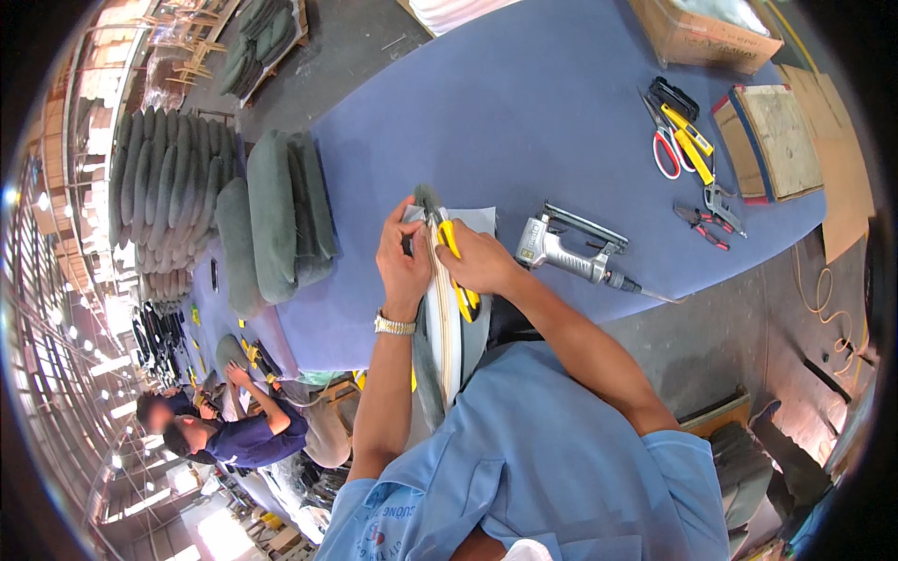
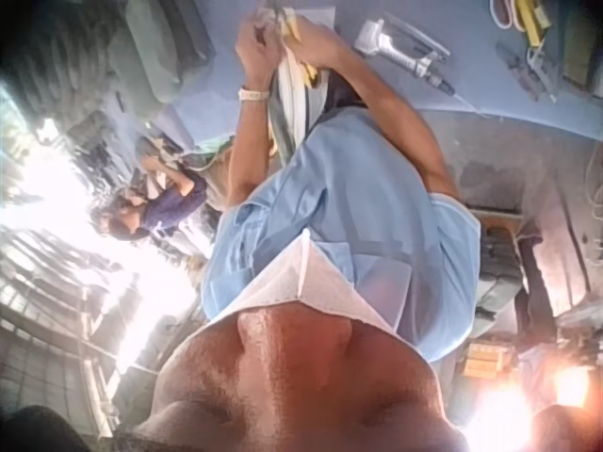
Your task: The person wraps a green fabric cover around a cushion, folds the edges, and secures it using a staple gun. They trim excess fabric with a utility knife and place the finished cushion on a stack of similar items.
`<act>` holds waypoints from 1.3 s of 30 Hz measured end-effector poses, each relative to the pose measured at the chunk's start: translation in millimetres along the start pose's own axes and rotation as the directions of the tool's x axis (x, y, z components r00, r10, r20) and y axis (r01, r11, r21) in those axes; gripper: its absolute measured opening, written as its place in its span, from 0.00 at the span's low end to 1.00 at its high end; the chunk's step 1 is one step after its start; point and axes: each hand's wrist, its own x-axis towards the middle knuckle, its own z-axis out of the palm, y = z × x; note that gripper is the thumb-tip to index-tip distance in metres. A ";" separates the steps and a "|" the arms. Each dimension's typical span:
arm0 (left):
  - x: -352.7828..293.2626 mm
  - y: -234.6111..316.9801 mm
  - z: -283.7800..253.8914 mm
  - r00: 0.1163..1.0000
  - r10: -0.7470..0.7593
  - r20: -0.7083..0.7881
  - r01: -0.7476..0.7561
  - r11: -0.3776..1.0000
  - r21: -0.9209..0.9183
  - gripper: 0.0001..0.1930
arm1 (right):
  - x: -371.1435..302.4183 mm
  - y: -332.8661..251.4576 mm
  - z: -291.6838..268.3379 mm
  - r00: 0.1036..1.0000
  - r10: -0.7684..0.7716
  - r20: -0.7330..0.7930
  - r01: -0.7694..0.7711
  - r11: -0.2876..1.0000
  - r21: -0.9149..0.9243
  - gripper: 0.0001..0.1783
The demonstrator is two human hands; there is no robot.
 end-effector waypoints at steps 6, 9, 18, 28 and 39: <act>-24.0 10.9 -26.5 0.955 -0.294 0.029 0.269 0.824 -0.499 0.02 | -33.6 43.0 -62.4 0.972 0.140 -0.187 -0.076 0.946 0.314 0.13; -31.7 17.3 -34.1 0.914 -0.401 0.056 0.316 0.620 -0.718 0.01 | -32.2 104.5 -108.2 0.899 0.154 -0.411 -0.241 0.955 -0.171 0.25; -118.1 8.8 -28.2 0.666 -0.742 -0.074 0.370 0.415 -0.831 0.05 | -34.3 108.7 -140.1 0.892 -0.136 -0.431 -0.061 0.909 -0.412 0.23; -313.5 -21.5 -45.6 0.054 -0.965 -0.255 0.658 0.227 -0.718 0.06 | -11.6 87.6 -71.2 0.998 -0.052 -0.027 0.047 0.985 -0.163 0.25; -449.3 -127.2 -131.6 -0.326 -0.838 -0.437 0.832 -0.034 -0.554 0.25 | -17.3 61.5 -48.2 0.991 -0.121 -0.049 0.106 0.965 -0.241 0.24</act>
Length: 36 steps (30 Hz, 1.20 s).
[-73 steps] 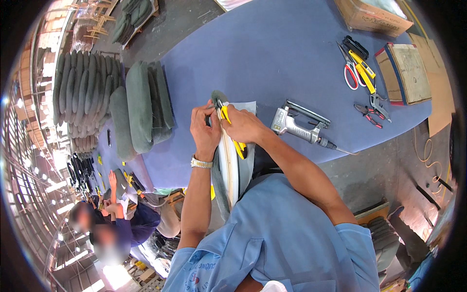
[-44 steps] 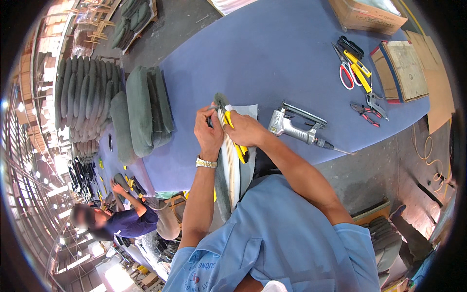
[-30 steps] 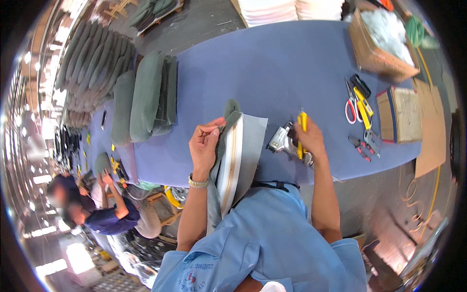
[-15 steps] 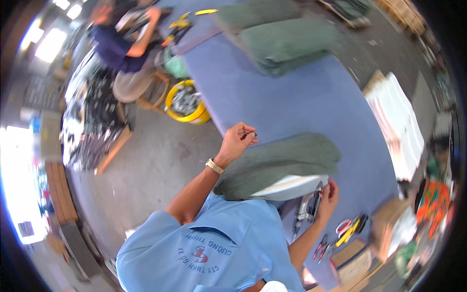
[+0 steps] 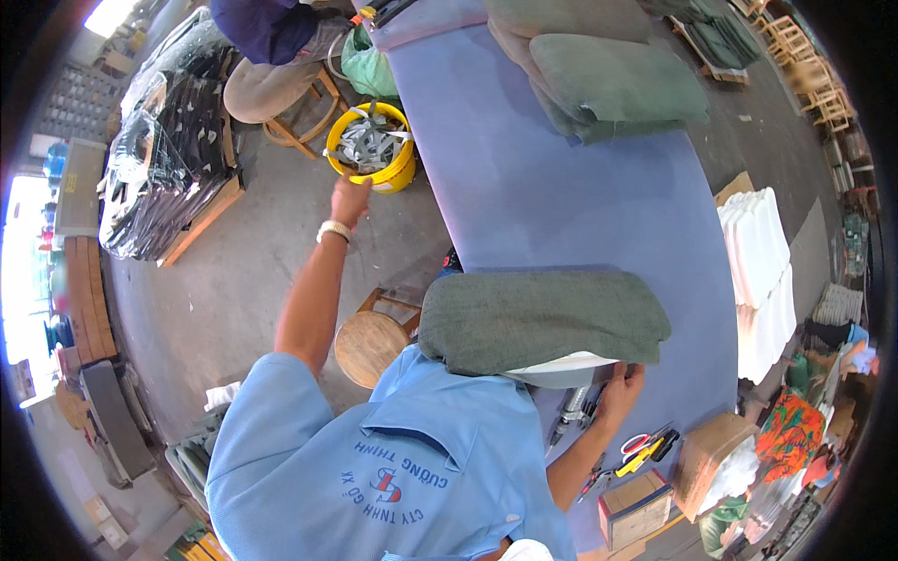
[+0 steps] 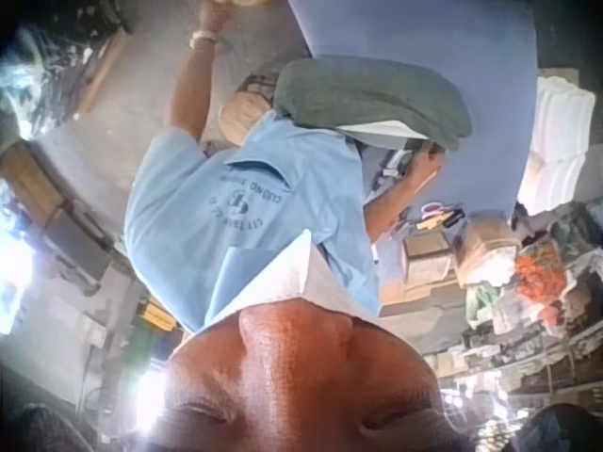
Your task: The person wraps a green fabric cover around a cushion, folds the edges, and secures it using a staple gun. They trim excess fabric with a utility knife and place the finished cushion on a stack of similar items.
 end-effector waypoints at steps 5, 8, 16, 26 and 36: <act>-157.8 44.5 48.3 0.770 -0.168 0.616 0.425 0.855 -0.297 0.30 | -14.8 19.2 18.3 0.996 0.043 -0.080 -0.036 0.996 0.081 0.24; -189.3 11.6 66.3 0.729 0.027 0.684 0.257 0.915 -0.310 0.32 | -4.0 8.4 29.8 0.998 -0.023 -0.065 0.010 0.981 -0.191 0.23; -179.6 13.4 68.4 0.511 -0.122 0.851 0.532 0.823 -0.201 0.26 | 9.8 -11.0 15.1 0.945 0.254 -0.208 -0.076 0.785 0.615 0.34; -190.4 16.4 68.0 0.531 -0.007 0.847 0.517 0.795 -0.317 0.26 | 71.1 -19.7 6.7 0.994 -0.015 -0.107 0.068 0.859 0.507 0.30; -197.0 94.5 29.4 0.506 0.162 0.847 0.498 0.747 -0.440 0.23 | 96.9 -47.8 -16.3 0.994 0.101 -0.033 -0.086 0.949 0.304 0.18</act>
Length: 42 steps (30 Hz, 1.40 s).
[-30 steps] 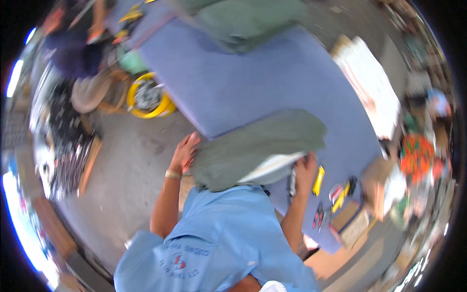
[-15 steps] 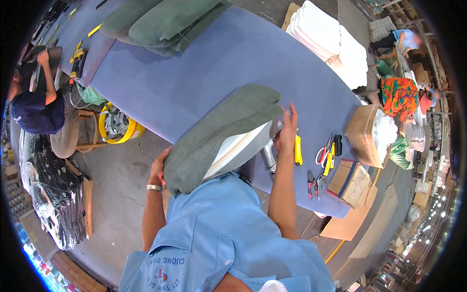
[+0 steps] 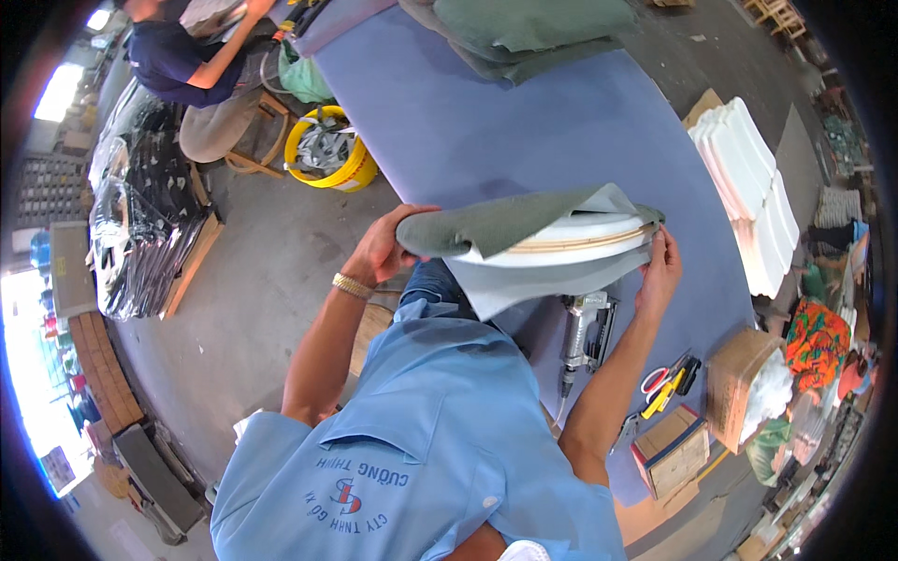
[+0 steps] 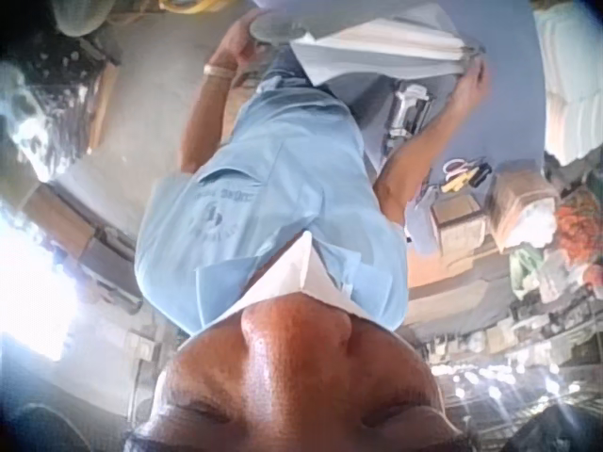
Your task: The person wraps a green fabric cover around a cushion, folds the edges, and secures it using a staple gun. They trim excess fabric with a utility knife and place the finished cushion on a stack of similar items.
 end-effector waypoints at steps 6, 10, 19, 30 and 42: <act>4.6 1.7 12.4 0.992 -0.036 -0.118 0.026 0.996 -0.083 0.22 | -1.4 16.9 10.3 0.972 -0.233 0.006 0.233 0.972 0.022 0.18; 6.5 -16.2 -4.2 0.994 -0.014 -0.112 0.000 0.992 -0.128 0.21 | -9.7 24.3 6.0 0.977 -0.214 0.023 0.210 0.972 0.108 0.19; -0.6 -32.0 -5.7 0.982 0.139 -0.130 -0.140 0.990 0.004 0.25 | -32.1 46.8 -22.7 0.987 -0.149 -0.061 0.150 0.989 0.011 0.16; 14.5 -52.5 -50.5 0.988 -0.001 -0.157 0.036 0.975 0.219 0.27 | -61.8 64.6 -31.2 0.993 -0.074 0.089 0.050 0.967 0.251 0.38; 5.0 -8.1 -78.5 0.964 -0.239 -0.118 0.265 0.811 0.521 0.21 | -84.7 30.8 -43.0 0.969 -0.154 0.192 0.156 0.988 0.003 0.32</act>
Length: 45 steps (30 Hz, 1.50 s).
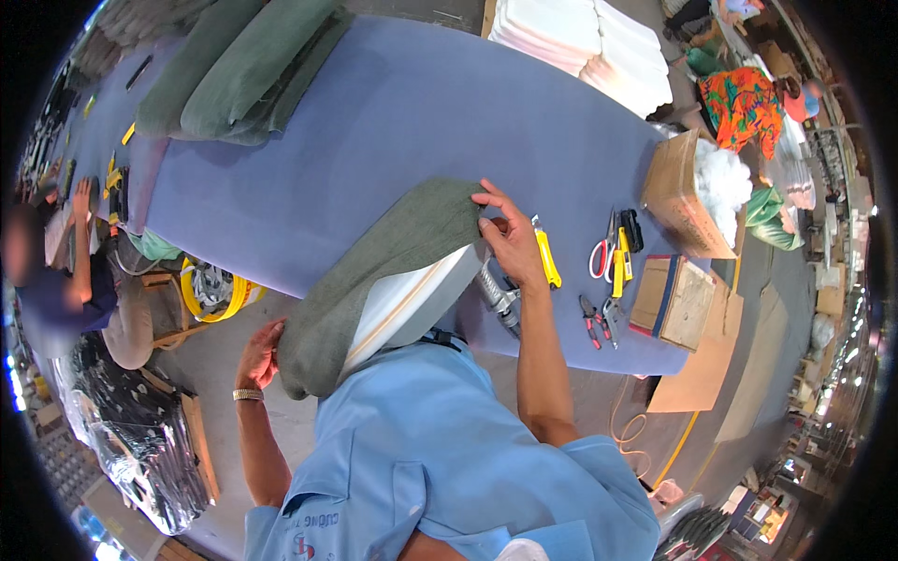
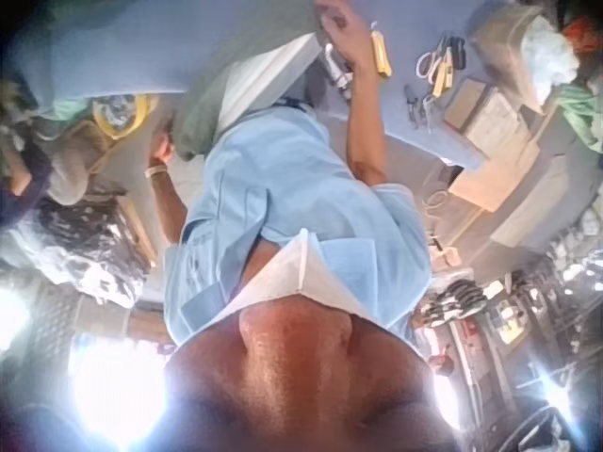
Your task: The person wraps a green fabric cover around a cushion, folds the edges, and secures it using a staple gun. They trim excess fabric with a utility knife and place the finished cushion on a stack of similar items.
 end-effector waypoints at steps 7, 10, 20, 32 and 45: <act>19.1 55.0 31.5 0.961 0.169 0.219 -0.276 0.621 0.733 0.25 | -21.2 5.4 24.2 0.976 -0.185 -0.116 0.176 0.981 -0.084 0.35; 11.1 116.5 113.9 0.874 0.306 0.378 -0.481 0.652 0.586 0.27 | -22.4 0.6 37.8 0.953 -0.201 -0.227 0.164 0.971 -0.173 0.31; 42.2 193.8 298.5 0.586 0.434 0.685 -0.772 0.042 0.634 0.55 | 4.1 7.5 44.7 0.921 -0.085 -0.381 0.038 0.991 -0.129 0.12; 63.1 172.6 291.3 0.411 0.616 0.672 -0.823 -0.066 0.564 0.50 | 8.4 -21.2 73.3 0.921 -0.025 -0.388 -0.037 0.988 -0.151 0.24; 59.4 180.5 259.7 0.270 0.643 0.717 -0.902 -0.092 0.422 0.47 | 5.6 -29.3 93.5 0.877 0.022 -0.480 -0.070 0.994 -0.083 0.20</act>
